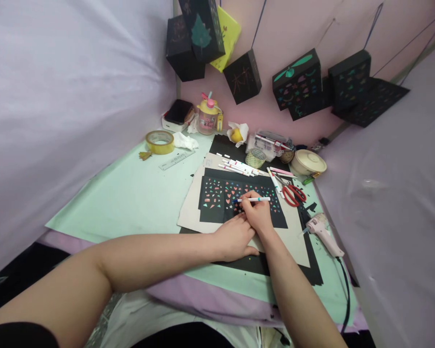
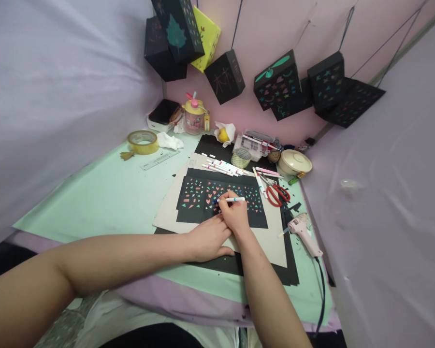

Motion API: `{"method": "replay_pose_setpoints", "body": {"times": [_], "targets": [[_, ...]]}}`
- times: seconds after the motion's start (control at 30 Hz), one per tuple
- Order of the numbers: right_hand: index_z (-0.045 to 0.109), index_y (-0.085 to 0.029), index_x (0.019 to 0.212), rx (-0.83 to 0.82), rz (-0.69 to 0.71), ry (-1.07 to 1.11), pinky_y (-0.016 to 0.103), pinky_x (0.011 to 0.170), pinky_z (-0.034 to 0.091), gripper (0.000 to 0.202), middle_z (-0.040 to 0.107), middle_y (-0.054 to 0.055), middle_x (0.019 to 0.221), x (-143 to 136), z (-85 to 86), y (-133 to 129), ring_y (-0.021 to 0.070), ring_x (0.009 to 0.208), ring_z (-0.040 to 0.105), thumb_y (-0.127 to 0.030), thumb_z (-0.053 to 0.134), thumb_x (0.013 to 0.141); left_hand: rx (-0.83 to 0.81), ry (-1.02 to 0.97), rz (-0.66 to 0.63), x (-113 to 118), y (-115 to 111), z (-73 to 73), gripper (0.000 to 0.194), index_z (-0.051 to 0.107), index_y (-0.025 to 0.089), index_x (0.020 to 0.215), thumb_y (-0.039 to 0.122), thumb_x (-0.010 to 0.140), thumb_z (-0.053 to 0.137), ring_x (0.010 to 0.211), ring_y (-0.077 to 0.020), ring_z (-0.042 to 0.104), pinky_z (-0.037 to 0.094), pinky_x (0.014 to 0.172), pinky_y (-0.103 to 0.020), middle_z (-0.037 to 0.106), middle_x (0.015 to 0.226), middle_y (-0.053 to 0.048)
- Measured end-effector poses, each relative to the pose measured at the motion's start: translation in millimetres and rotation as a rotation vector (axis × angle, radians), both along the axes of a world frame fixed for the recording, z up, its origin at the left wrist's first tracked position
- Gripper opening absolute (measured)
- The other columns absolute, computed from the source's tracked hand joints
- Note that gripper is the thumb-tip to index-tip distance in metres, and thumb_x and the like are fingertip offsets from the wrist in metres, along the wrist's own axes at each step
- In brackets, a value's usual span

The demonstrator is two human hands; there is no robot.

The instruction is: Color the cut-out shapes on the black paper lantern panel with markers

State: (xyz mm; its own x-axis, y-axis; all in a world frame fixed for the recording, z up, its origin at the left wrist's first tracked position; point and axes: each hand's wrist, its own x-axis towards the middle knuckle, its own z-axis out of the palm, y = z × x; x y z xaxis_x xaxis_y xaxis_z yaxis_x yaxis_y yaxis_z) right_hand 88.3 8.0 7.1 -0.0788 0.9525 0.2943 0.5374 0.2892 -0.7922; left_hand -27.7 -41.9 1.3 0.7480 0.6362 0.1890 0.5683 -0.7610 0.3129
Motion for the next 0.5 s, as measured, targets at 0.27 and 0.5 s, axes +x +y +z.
{"method": "replay_pose_setpoints", "body": {"times": [0.27, 0.5], "targets": [[0.059, -0.019, 0.069, -0.015, -0.008, -0.001, 0.024, 0.055, 0.039, 0.015, 0.059, -0.002, 0.059, -1.1, 1.3, 0.5, 0.0130, 0.056, 0.052, -0.025, 0.049, 0.079, -0.003, 0.013, -0.002, -0.4, -0.1, 2.2, 0.066, 0.050, 0.004, 0.125, 0.053, 0.082, 0.059, 0.128, -0.0306, 0.038, 0.025, 0.109, -0.039, 0.051, 0.131, -0.018], [0.055, -0.020, 0.062, 0.024, -0.040, -0.006, 0.023, 0.055, 0.037, 0.014, 0.055, -0.004, 0.057, -0.8, -0.2, 0.2, 0.0119, 0.055, 0.048, -0.021, 0.049, 0.075, -0.009, 0.015, -0.010, 0.1, 0.1, 4.4, 0.064, 0.051, 0.005, 0.124, 0.053, 0.082, 0.059, 0.128, -0.0303, 0.039, 0.025, 0.109, -0.040, 0.052, 0.130, -0.018]]}}
